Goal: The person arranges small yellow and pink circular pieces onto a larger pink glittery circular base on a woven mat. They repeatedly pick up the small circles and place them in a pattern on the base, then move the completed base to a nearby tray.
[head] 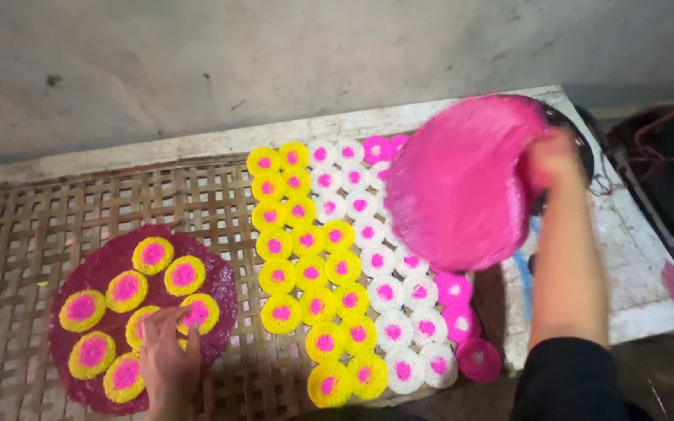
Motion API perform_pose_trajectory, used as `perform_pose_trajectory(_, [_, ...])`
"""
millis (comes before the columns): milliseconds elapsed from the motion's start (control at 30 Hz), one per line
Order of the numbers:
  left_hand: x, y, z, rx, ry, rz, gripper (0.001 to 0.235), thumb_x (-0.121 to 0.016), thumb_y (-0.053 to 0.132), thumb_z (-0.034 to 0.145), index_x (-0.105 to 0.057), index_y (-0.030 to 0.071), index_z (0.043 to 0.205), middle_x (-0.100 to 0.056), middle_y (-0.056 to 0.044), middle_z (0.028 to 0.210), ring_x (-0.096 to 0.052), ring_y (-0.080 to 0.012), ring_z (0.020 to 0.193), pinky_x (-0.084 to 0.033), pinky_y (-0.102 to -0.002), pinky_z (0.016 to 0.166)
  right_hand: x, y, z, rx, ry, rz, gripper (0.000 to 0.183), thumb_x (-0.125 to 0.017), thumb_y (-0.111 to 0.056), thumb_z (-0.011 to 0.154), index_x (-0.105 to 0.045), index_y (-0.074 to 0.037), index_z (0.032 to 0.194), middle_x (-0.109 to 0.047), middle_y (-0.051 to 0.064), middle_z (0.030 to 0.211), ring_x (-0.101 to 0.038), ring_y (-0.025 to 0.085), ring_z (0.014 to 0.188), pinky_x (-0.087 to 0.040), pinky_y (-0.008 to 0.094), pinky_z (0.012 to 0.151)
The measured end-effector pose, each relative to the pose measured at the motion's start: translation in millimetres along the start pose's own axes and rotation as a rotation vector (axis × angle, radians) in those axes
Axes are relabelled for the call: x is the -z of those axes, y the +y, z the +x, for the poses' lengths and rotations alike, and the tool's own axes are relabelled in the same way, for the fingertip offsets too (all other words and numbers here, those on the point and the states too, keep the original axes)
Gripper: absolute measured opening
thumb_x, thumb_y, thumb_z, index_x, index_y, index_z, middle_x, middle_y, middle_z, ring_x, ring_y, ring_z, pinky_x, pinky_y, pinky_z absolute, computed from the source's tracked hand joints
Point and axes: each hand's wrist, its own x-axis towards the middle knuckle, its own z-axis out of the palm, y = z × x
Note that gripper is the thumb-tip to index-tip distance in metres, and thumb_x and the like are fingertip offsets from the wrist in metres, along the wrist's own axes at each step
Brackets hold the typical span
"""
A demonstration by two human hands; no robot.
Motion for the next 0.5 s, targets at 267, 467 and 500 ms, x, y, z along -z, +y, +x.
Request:
perform_pose_trajectory(267, [7, -15, -5, 0.112, -0.037, 0.083, 0.036, -0.073, 0.018, 0.087, -0.070, 0.012, 0.122, -0.060, -0.015, 0.130, -0.062, -0.0332, 0.119, -0.052, -0.044, 0.094, 73, -24, 43, 0.401, 0.604, 0.089, 0.037, -0.072, -0.028, 0.095, -0.064, 0.002, 0.115, -0.067, 0.020, 0.110, -0.064, 0.030, 0.094, -0.053, 0.046, 0.079])
perform_pose_trajectory(467, [15, -17, -13, 0.205, -0.088, 0.128, 0.038, -0.074, 0.018, 0.083, -0.070, 0.017, 0.121, -0.062, -0.006, 0.129, -0.064, -0.0258, 0.112, -0.050, -0.042, 0.094, -21, 40, 8, 0.216, 0.422, -0.114, 0.047, -0.071, -0.031, 0.096, -0.057, 0.002, 0.126, -0.062, 0.019, 0.121, -0.060, 0.030, 0.100, -0.053, 0.045, 0.082])
perform_pose_trajectory(500, [17, -17, -14, 0.178, -0.081, 0.128, 0.038, -0.074, 0.018, 0.083, -0.070, 0.017, 0.121, -0.062, -0.006, 0.128, -0.064, -0.0267, 0.114, -0.049, -0.043, 0.094, -39, 48, 0, 0.156, 0.374, -0.163, 0.049, -0.071, -0.032, 0.096, -0.056, 0.002, 0.128, -0.061, 0.018, 0.122, -0.059, 0.030, 0.101, -0.053, 0.045, 0.082])
